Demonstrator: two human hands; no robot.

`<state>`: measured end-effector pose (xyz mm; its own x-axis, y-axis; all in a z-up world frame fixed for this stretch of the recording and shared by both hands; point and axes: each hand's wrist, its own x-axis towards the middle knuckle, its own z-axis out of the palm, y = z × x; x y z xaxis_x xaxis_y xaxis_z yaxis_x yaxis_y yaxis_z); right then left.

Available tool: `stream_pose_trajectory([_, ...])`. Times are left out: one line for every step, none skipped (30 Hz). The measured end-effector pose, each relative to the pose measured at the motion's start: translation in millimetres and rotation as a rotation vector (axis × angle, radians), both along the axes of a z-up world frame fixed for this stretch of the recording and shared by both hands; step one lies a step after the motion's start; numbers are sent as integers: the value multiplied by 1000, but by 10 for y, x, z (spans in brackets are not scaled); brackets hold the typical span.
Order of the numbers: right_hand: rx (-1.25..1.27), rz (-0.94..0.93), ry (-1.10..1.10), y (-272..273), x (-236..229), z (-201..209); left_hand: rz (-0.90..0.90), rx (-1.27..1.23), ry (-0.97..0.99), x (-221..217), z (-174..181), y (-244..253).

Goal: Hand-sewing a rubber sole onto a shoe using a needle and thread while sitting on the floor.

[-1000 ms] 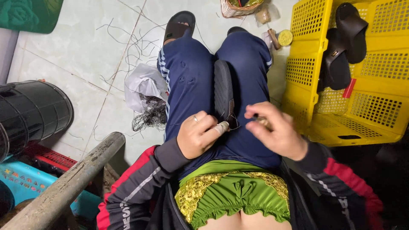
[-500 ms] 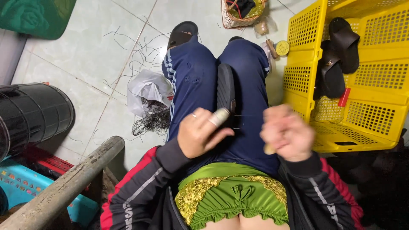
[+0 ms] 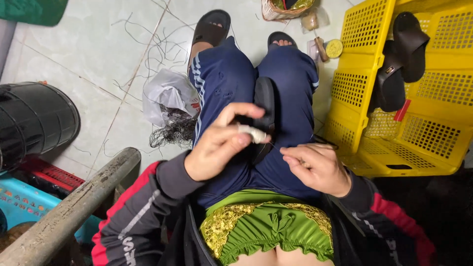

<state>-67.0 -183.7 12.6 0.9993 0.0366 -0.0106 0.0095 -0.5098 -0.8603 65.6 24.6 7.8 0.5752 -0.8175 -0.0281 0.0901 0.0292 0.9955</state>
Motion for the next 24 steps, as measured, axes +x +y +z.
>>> stream_pose_trajectory([16,5,9,-4,0,-7,-51,-63,154,95,27,-24])
stream_pose_trajectory([32,9,17,-7,-1,-9,-102,-125,308,190,58,-46])
stream_pose_trajectory([31,11,21,-16,33,-6,-100,-126,312,245,24,-124])
stream_pose_trajectory([44,7,18,-22,66,1,-96,-115,444,298,-6,-198])
stream_pose_trajectory([57,4,16,-35,101,7,-90,-105,577,350,-36,-277])
stream_pose_trajectory([56,7,19,-27,127,-37,-86,-106,580,442,-112,-357])
stream_pose_trajectory([65,-3,14,-16,155,-82,38,-89,466,541,-187,-438])
stream_pose_trajectory([74,-13,9,-6,179,-127,161,-71,351,636,-261,-521])
stream_pose_trajectory([73,-13,11,-2,230,-137,161,-71,353,691,-279,-582])
stream_pose_trajectory([62,-3,-23,2,274,-145,207,-172,485,739,-294,-641])
stream_pose_trajectory([55,6,-59,24,312,-154,252,-269,613,783,-301,-685])
stream_pose_trajectory([58,6,-59,20,302,-126,253,-265,613,802,-342,-620])
stream_pose_trajectory([15,35,-32,4,301,-99,201,-308,649,832,-380,-570])
stream_pose_trajectory([-27,65,-5,-12,298,-67,148,-350,685,860,-413,-519])
stream_pose_trajectory([-28,65,-10,-45,234,-87,148,-350,679,988,-425,-356])
stream_pose_trajectory([-174,93,-5,-77,167,-108,73,-157,409,1112,-436,-190])
stream_pose_trajectory([-319,116,4,-100,81,-128,-3,36,142,1222,-452,-22])
stream_pose_trajectory([-318,114,3,-102,53,-124,-5,38,140,1157,-453,46])
stream_pose_trajectory([-340,98,-38,-102,36,-124,177,302,-362,1107,-451,113])
stream_pose_trajectory([-361,81,-80,-101,22,-122,350,554,-873,1062,-448,182])
stream_pose_trajectory([-360,81,-85,-111,47,-99,352,554,-878,916,-307,140])
stream_pose_trajectory([-382,94,-120,-118,75,-79,269,436,-791,772,-170,101])
stream_pose_trajectory([-406,107,-149,-128,96,-53,186,314,-698,621,-45,56])
stream_pose_trajectory([-408,107,-149,-133,117,-45,186,312,-698,491,-10,26])
